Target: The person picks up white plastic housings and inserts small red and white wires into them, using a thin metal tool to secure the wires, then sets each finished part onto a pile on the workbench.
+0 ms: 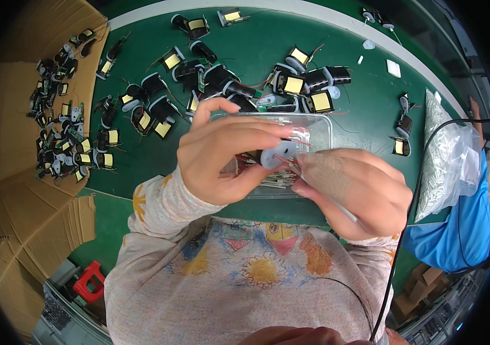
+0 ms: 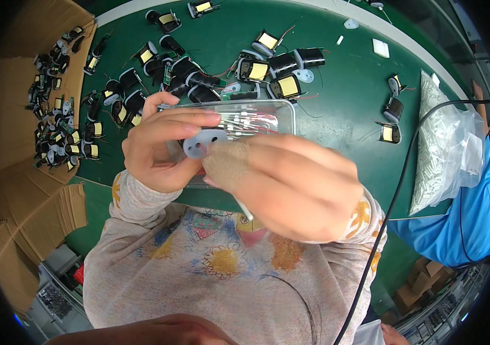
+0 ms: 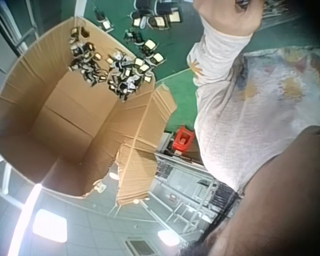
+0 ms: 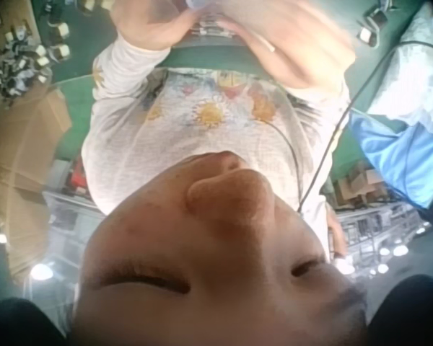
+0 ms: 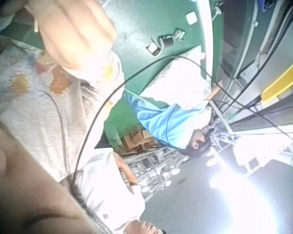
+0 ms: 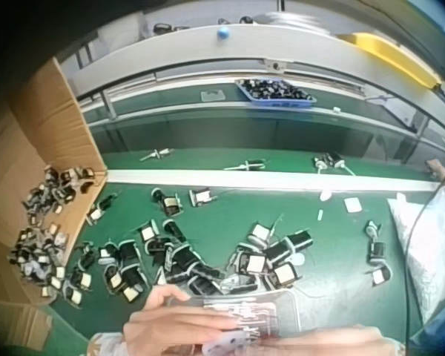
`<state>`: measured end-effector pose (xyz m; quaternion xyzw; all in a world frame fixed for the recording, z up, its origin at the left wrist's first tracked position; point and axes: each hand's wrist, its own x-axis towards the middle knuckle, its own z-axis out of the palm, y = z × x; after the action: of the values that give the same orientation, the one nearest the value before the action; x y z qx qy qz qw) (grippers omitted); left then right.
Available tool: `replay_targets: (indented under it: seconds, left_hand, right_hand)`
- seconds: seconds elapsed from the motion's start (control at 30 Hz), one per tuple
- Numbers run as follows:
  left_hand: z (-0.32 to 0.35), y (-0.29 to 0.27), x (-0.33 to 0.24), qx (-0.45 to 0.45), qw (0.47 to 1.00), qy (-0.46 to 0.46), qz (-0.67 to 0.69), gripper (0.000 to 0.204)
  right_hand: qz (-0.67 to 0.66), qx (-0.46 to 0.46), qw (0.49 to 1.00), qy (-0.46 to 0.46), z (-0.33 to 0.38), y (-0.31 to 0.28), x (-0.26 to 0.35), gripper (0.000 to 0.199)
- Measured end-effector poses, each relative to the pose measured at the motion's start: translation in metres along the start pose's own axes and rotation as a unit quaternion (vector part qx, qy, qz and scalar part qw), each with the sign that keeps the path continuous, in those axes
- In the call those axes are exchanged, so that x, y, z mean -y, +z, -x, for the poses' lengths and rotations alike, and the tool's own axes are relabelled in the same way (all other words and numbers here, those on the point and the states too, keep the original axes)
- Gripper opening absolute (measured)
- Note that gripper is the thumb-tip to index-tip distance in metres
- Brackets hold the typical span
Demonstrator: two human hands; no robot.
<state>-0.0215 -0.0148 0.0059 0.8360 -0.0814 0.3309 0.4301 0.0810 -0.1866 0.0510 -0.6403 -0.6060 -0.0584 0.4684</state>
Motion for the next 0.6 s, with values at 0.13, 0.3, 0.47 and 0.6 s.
replay_targets:
  seconds: [0.13,0.3,0.47,0.6]
  left_hand:
    - [-0.002,-0.003,-0.008,0.039,0.998,-0.048,-0.004,0.036]
    - [0.005,0.0,0.001,0.036,0.996,-0.022,0.076,0.035]
    - [0.0,-0.006,-0.01,0.056,0.997,0.013,0.046,0.028]
    - [0.009,0.005,-0.013,-0.06,0.998,-0.014,0.034,0.024]
  right_hand:
    - [-0.022,-0.007,0.999,0.048,-0.004,0.002,-0.009,0.022]
    - [-0.033,0.021,0.991,0.129,-0.005,-0.001,-0.004,0.021]
    - [0.148,-0.011,0.989,-0.017,0.003,0.004,0.002,0.04]
    - [0.193,0.006,0.979,-0.068,0.004,0.007,0.001,0.053]
